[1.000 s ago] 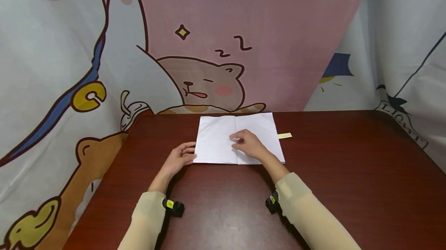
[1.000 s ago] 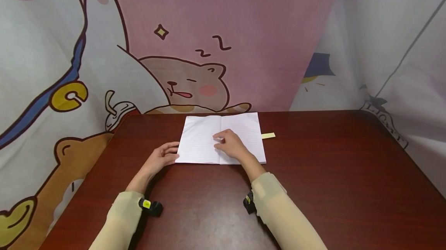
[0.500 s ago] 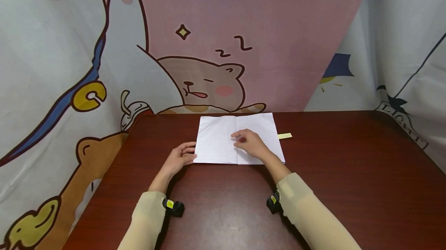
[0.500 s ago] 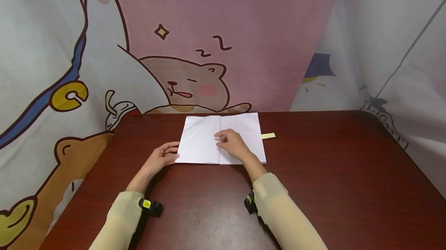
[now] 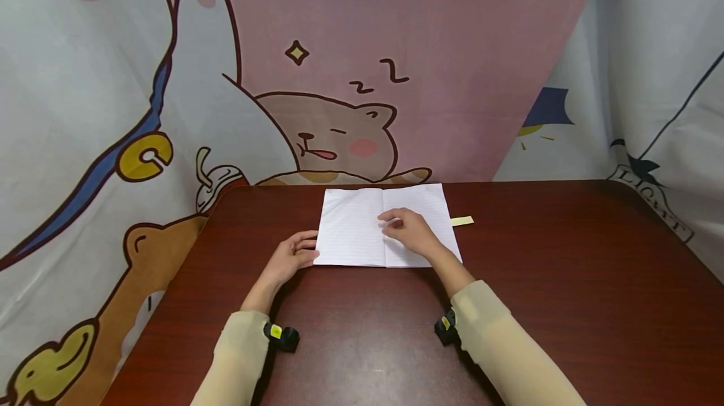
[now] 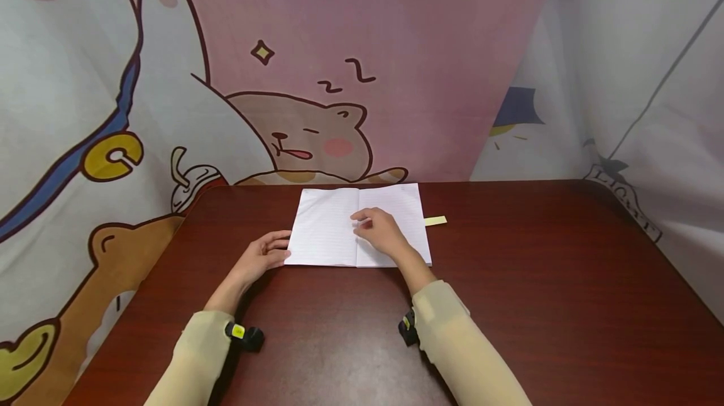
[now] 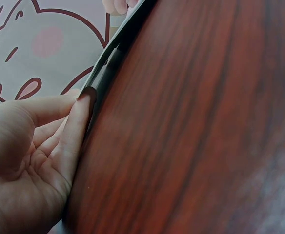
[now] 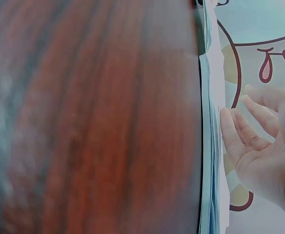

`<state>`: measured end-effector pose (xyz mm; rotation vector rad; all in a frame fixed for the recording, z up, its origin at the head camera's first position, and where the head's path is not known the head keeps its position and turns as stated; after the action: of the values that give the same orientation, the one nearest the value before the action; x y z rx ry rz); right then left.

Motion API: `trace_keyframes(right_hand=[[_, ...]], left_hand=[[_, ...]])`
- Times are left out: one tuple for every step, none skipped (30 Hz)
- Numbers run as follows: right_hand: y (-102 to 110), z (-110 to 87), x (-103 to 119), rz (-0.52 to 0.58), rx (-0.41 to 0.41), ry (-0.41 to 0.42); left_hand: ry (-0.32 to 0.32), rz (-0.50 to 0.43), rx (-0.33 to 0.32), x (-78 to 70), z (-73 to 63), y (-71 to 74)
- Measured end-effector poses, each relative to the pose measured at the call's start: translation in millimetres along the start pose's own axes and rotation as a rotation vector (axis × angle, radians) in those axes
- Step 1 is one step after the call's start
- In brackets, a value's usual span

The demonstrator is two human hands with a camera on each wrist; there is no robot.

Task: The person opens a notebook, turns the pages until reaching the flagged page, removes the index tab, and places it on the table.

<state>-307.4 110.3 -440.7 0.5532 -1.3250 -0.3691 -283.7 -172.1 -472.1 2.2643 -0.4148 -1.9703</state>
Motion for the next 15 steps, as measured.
trace_keyframes(right_hand=[[0.6, 0.1, -0.4, 0.002, -0.002, -0.004], [1.5, 0.2, -0.6, 0.003, -0.006, -0.006], [2.4, 0.3, -1.1, 0.004, -0.009, -0.009], [3.2, 0.4, -1.4, 0.003, -0.013, -0.010], [4.2, 0.6, -1.7, 0.004, -0.018, -0.009], [5.1, 0.8, -2.3, 0.006, -0.024, -0.014], [6.1, 0.8, -2.8, 0.011, -0.029, -0.019], [7.2, 1.0, -3.1, 0.009, -0.036, -0.013], [8.1, 1.2, -3.5, 0.009, -0.042, -0.010], [9.0, 1.3, -3.7, 0.011, -0.049, -0.008], [10.0, 1.3, -3.8, 0.012, -0.055, -0.005], [10.8, 1.2, -4.2, 0.015, -0.060, -0.005], [11.7, 1.3, -4.3, 0.016, -0.065, -0.002], [12.5, 1.2, -4.4, 0.018, -0.070, 0.000], [13.2, 1.4, -4.8, 0.022, -0.076, -0.003]], left_hand=[[0.000, 0.000, 0.000, 0.1, 0.0, 0.0], [0.001, -0.001, 0.001, 0.3, -0.1, 0.0], [-0.001, -0.001, 0.003, 0.4, 0.0, -0.1], [-0.001, -0.002, 0.003, 0.5, -0.2, -0.2], [-0.002, -0.002, 0.004, 0.7, -0.2, -0.2], [-0.002, -0.002, 0.005, 1.0, -0.1, -0.2], [-0.005, 0.000, 0.007, 1.0, -0.1, -0.2], [-0.005, 0.000, 0.006, 1.0, 0.0, -0.3], [-0.007, 0.001, 0.007, 1.0, 0.0, -0.4], [-0.006, 0.001, 0.006, 0.8, 0.0, -0.4], [-0.007, 0.002, 0.007, 0.8, 0.1, -0.4], [-0.006, 0.003, 0.007, 0.6, 0.0, -0.5], [-0.007, 0.003, 0.006, 0.3, -0.1, -0.5], [-0.005, 0.003, 0.005, 0.2, -0.3, -0.6], [-0.005, 0.004, 0.005, 0.1, -0.5, -0.6]])
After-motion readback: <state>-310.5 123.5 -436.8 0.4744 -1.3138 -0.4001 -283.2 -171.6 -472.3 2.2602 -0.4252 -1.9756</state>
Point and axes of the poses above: each hand's wrist, its own z-axis towards the middle knuckle, its own y-axis out of the back of the hand, x = y × z, the point moved 4 cm from there along z, towards the middle knuckle, and after that the axes turned 6 degrees about -x, right-handed, at the moved point
